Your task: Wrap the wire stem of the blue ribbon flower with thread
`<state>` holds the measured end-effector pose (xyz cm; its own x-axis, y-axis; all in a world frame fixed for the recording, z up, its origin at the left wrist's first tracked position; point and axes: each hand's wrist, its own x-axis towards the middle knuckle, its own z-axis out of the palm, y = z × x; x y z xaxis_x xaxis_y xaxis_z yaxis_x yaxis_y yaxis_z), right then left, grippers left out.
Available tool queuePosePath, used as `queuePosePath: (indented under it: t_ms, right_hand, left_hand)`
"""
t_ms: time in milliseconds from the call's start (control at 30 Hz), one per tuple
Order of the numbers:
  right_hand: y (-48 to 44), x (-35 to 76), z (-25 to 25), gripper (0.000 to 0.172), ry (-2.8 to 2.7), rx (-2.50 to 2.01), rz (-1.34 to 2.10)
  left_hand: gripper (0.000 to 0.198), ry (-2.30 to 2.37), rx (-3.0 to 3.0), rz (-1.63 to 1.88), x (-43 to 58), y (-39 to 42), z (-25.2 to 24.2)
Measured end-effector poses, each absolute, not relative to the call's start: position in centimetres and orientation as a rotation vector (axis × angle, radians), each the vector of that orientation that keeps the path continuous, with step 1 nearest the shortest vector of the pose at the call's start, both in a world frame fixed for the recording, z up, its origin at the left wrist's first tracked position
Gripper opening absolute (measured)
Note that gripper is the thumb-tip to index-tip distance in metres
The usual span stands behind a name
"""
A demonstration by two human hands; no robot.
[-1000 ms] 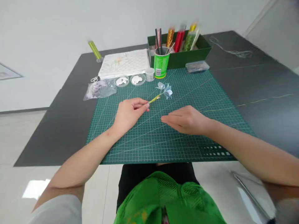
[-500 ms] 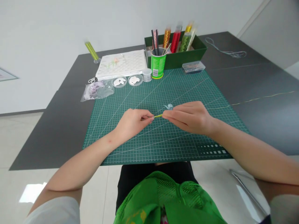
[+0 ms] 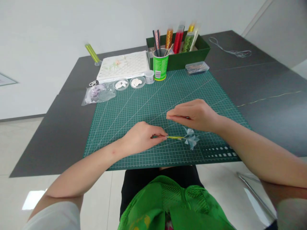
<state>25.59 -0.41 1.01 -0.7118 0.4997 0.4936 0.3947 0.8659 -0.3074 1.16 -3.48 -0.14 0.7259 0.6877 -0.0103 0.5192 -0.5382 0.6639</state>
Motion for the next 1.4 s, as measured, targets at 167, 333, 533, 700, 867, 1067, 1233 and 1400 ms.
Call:
queuePosePath:
  t_ms: [167,333,533,700,867,1067,1233,1400]
  right_hand:
    - [1.0,26.0,0.2,0.024,-2.417,-0.752,0.483]
    - [2.1,26.2,-0.8,0.029,-2.314,-0.926,0.813]
    - [2.4,25.9,-1.5,0.045,-2.109,-1.012,1.098]
    - [2.2,25.2,-2.3,0.034,-2.17,-0.886,1.104]
    - [1.1,24.4,-2.4,0.029,-2.314,-0.737,0.984]
    - [-0.4,24.5,-2.0,0.024,-2.431,-0.556,0.605]
    - [-1.4,24.7,-1.6,0.022,-2.593,-0.483,-0.07]
    - [-2.0,24.4,-1.3,0.021,-2.642,-0.403,-0.272]
  left_hand:
    - [0.016,0.869,2.231,0.37,1.2,-3.6,0.0]
    - [0.013,0.908,2.199,0.622,1.1,-3.8,0.1]
    - [0.014,1.069,2.138,0.984,0.5,-3.6,0.9]
    - [0.019,1.173,1.978,0.996,0.6,-3.3,1.1]
    - [0.021,1.193,1.804,1.017,0.8,-3.1,1.3]
    - [0.02,1.238,1.715,1.014,0.7,-2.7,1.3]
    - [0.019,1.219,1.672,0.966,0.7,-2.2,1.1]
    - [0.021,1.178,1.593,0.903,0.9,-2.0,0.9]
